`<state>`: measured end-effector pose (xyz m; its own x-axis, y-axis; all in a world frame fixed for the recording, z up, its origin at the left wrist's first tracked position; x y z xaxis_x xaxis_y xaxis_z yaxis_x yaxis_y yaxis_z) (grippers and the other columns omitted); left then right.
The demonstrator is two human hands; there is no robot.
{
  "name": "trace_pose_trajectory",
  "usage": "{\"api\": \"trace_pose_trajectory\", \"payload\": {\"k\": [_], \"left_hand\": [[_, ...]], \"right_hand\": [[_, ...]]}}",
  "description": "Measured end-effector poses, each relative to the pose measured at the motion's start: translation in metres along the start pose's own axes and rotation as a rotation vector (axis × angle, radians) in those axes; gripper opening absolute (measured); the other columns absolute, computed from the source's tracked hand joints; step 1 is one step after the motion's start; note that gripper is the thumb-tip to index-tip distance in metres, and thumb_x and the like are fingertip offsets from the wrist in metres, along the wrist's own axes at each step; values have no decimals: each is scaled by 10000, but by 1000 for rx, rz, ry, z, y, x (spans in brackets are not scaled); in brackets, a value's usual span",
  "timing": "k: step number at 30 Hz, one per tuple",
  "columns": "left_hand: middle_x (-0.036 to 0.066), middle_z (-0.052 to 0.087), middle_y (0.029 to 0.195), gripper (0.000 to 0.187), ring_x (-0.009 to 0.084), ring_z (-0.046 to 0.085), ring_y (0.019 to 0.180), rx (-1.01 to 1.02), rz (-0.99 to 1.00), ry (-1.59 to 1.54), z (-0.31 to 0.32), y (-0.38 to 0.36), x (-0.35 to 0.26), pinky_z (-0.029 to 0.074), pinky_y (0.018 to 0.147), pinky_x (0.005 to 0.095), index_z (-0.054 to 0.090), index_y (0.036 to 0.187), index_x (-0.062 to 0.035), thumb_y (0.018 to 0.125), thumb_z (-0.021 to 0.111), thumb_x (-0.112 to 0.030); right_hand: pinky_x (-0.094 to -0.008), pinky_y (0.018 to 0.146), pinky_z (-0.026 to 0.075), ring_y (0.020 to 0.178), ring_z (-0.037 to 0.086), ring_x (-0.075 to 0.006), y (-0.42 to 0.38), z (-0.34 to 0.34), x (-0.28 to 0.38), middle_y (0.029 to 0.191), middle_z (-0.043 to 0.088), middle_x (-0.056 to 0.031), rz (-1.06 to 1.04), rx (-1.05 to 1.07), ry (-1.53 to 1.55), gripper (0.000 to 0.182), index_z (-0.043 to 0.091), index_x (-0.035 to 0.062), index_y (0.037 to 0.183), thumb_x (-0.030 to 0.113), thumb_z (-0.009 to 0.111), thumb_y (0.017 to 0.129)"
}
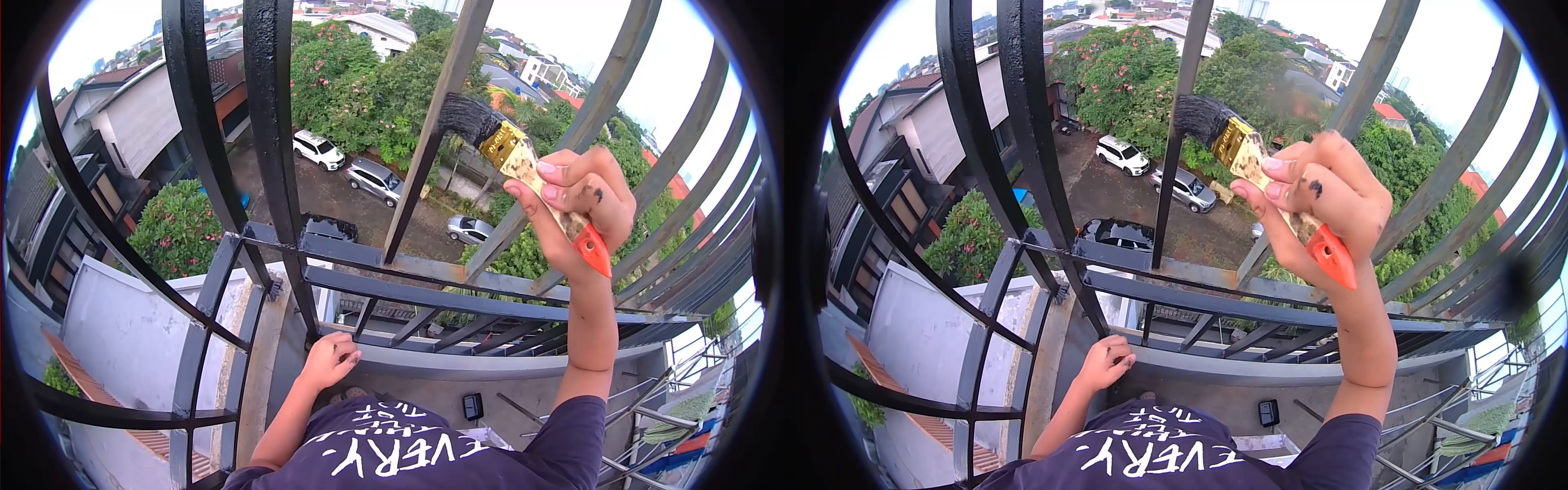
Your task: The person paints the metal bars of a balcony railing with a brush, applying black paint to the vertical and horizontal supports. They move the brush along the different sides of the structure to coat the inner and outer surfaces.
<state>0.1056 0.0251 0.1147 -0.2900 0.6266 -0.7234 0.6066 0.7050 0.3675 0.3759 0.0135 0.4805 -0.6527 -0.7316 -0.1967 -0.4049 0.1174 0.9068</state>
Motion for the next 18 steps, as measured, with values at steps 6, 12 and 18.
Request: {"api": "trace_pose_trajectory", "payload": {"k": [6, 12, 18], "left_hand": [[78, 541, 723, 194, 291, 547, 714, -27, 206, -19, -26, 40, -55, 448, 673, 404, 632, 736, -34, 854, 681, -181], [77, 550, 716, 195, 278, 513, 662, -175, 363, -53, -64, 69, -88, 414, 633, 396, 605, 695, -30, 826, 699, -141], [88, 586, 763, 314, 256, 539, 748, -360, 277, -62, -96, 92, -111, 416, 695, 368, 624, 743, -17, 900, 588, -287]], "right_hand": [[-280, 608, 540, 670, 627, -189, 16, -6, 0, 719, 554, -74, -33, 74, 33, 434, 480, 48, 678, -21, 904, 618], [-266, 573, 516, 615, 542, -179, 17, -8, 8, 716, 540, -74, 31, 378, 81, 396, 513, 27, 697, -24, 902, 646], [-276, 570, 490, 645, 594, -183, 17, -6, 1, 730, 537, -72, -23, 71, -10, 381, 524, 32, 710, 12, 901, 660]]}}
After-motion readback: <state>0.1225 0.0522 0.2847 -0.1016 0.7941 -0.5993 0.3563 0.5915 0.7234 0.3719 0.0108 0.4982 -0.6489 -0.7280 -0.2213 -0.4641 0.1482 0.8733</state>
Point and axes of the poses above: each hand's wrist, its own y-axis towards the middle knuckle, its own z-axis out of the palm, x = y × z, the point moved 1 cm from there along y, towards the middle knuckle
